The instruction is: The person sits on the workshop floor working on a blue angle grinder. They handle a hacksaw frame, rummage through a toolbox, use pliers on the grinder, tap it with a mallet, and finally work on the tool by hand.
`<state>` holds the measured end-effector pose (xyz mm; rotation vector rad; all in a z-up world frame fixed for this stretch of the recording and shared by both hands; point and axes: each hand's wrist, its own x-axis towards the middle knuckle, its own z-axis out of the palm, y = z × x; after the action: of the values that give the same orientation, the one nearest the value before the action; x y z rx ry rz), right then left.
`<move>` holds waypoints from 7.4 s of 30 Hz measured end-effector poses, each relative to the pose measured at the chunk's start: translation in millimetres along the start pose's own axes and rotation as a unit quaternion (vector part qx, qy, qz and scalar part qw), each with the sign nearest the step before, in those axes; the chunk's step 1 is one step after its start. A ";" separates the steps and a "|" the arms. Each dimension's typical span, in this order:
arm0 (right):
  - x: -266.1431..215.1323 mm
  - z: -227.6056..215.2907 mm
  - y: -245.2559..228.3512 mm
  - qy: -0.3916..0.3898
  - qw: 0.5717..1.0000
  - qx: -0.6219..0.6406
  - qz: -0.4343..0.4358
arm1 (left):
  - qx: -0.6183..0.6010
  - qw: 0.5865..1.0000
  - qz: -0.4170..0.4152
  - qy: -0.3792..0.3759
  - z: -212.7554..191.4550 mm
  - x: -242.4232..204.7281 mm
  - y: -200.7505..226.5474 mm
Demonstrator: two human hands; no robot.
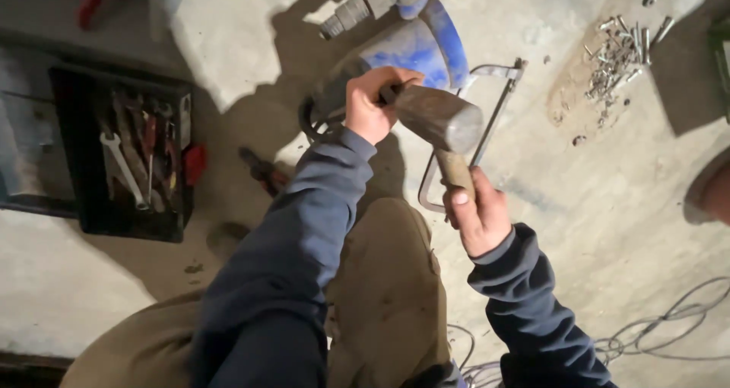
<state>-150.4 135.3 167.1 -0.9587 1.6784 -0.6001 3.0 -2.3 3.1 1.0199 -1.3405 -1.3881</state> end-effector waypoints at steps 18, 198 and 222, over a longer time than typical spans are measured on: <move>35.8 -21.7 -19.6 -0.052 0.993 -0.108 0.005 | -0.272 0.942 -0.193 0.036 -28.7 -11.5 -57.3; -101.4 -31.7 120.3 0.041 0.996 0.046 0.070 | 0.077 0.982 -0.033 -0.169 64.7 -89.9 -0.3; -113.3 -40.0 130.6 0.042 0.996 0.083 0.009 | 0.030 0.985 -0.115 -0.126 55.1 -73.3 -18.3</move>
<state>-214.2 298.6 139.3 -0.8086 1.6801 -0.7654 -34.8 81.5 -14.3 1.0934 -1.4905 -1.7044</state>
